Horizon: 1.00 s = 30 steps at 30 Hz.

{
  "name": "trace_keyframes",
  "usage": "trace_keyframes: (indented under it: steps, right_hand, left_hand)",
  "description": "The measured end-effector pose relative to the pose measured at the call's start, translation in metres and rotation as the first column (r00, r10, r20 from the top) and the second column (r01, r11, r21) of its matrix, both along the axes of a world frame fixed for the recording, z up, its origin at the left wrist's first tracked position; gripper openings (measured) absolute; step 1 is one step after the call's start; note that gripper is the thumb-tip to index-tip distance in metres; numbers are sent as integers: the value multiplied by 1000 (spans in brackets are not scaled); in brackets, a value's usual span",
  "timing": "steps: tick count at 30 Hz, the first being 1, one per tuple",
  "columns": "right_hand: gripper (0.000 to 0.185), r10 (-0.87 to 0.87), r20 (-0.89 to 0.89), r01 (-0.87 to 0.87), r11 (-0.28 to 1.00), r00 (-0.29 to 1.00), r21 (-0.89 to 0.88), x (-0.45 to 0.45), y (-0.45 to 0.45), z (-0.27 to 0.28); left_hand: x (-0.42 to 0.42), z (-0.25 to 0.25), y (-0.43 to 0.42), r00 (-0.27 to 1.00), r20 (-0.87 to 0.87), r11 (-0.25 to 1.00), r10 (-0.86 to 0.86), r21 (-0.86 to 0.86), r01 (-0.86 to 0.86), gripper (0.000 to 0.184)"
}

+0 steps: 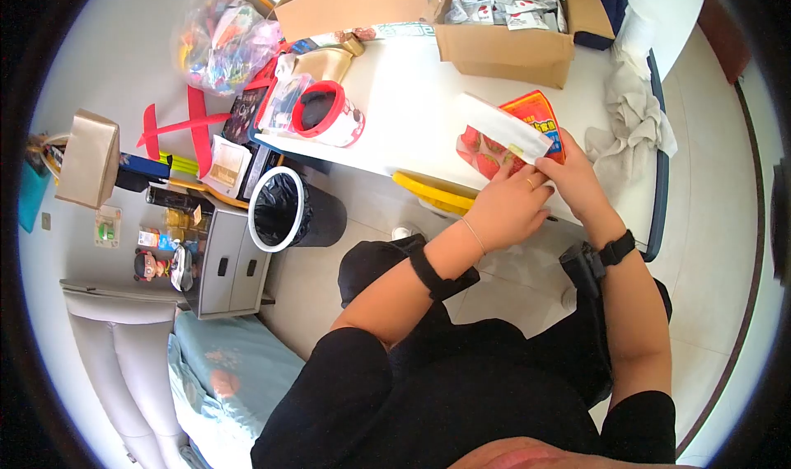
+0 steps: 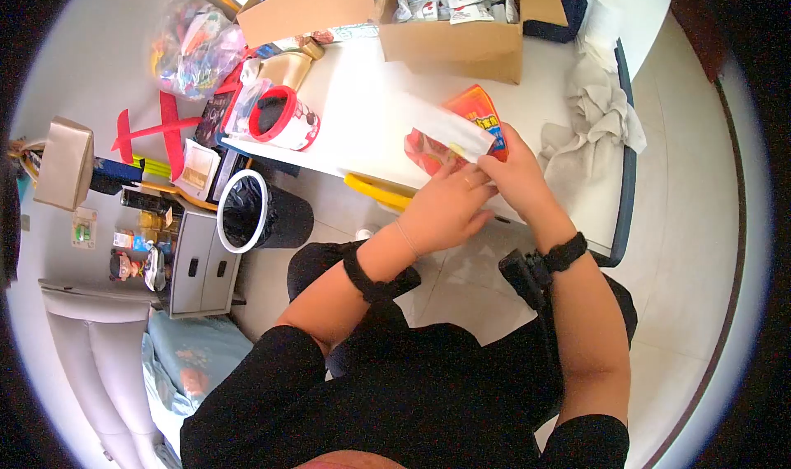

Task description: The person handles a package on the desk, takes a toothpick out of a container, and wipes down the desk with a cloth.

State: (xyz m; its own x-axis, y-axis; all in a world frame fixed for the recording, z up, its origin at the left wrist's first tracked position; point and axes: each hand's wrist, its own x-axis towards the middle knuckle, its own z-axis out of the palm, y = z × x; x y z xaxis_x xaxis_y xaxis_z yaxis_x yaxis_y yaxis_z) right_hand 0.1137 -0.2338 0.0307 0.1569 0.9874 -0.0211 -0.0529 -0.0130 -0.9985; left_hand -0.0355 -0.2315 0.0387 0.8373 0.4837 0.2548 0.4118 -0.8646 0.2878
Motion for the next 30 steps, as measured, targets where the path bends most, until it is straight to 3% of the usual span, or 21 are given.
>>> trace_keyframes:
  steps: [4,6,7,8,11,14,17,18,20,21,24,26,28,30]
  right_hand:
    - [30,26,254,0,995,967,-103,-2,13,-11]
    - [26,-96,463,81,995,881,52,-23,10,2]
    - [25,-140,445,90,987,885,132,-34,9,8]
    - [25,-131,472,72,987,872,141,-41,13,8]
    - [25,-324,408,187,921,853,340,-60,36,2]
    - [25,-350,386,195,901,853,387,-90,75,21]
    - [26,-336,428,176,912,839,371,-123,126,34]
    - [26,-331,437,167,913,836,373,-138,145,35]
    - [23,-347,240,220,874,906,433,-166,181,30]
    - [23,-344,248,213,875,905,435,-173,204,17]
    - [21,-464,373,286,851,804,441,-190,248,-18]
    - [22,-435,129,391,881,891,266,-197,259,-20]
    - [24,-465,72,444,873,882,201,-185,283,-44]
    - [27,-496,-103,505,858,862,96,-171,294,-58]
  left_hand:
    - [-9,9,-4,999,-1,999,-33,42,33,31]
    - [-14,16,-3,993,-112,988,-24,-156,6,22]
    - [-19,15,-2,1000,-22,1000,17,-15,-17,18]
    - [-23,15,-1,999,10,999,31,-9,-31,18]
    - [-40,32,8,992,11,990,126,-62,-125,17]
    - [-59,36,20,949,122,957,289,-29,-288,16]
    - [-76,47,38,768,426,866,478,-82,-493,12]
    - [-81,53,43,761,434,863,482,-88,-497,12]
    - [-90,63,52,644,567,841,513,-181,-510,11]
    - [-91,67,54,628,582,853,517,-287,-437,11]
    - [-85,70,55,580,647,862,494,-281,-422,11]
    - [-76,65,51,610,606,859,510,-317,-402,11]
    - [-69,61,49,631,628,890,455,-304,-340,12]
    - [-69,60,52,651,598,884,468,-312,-349,13]
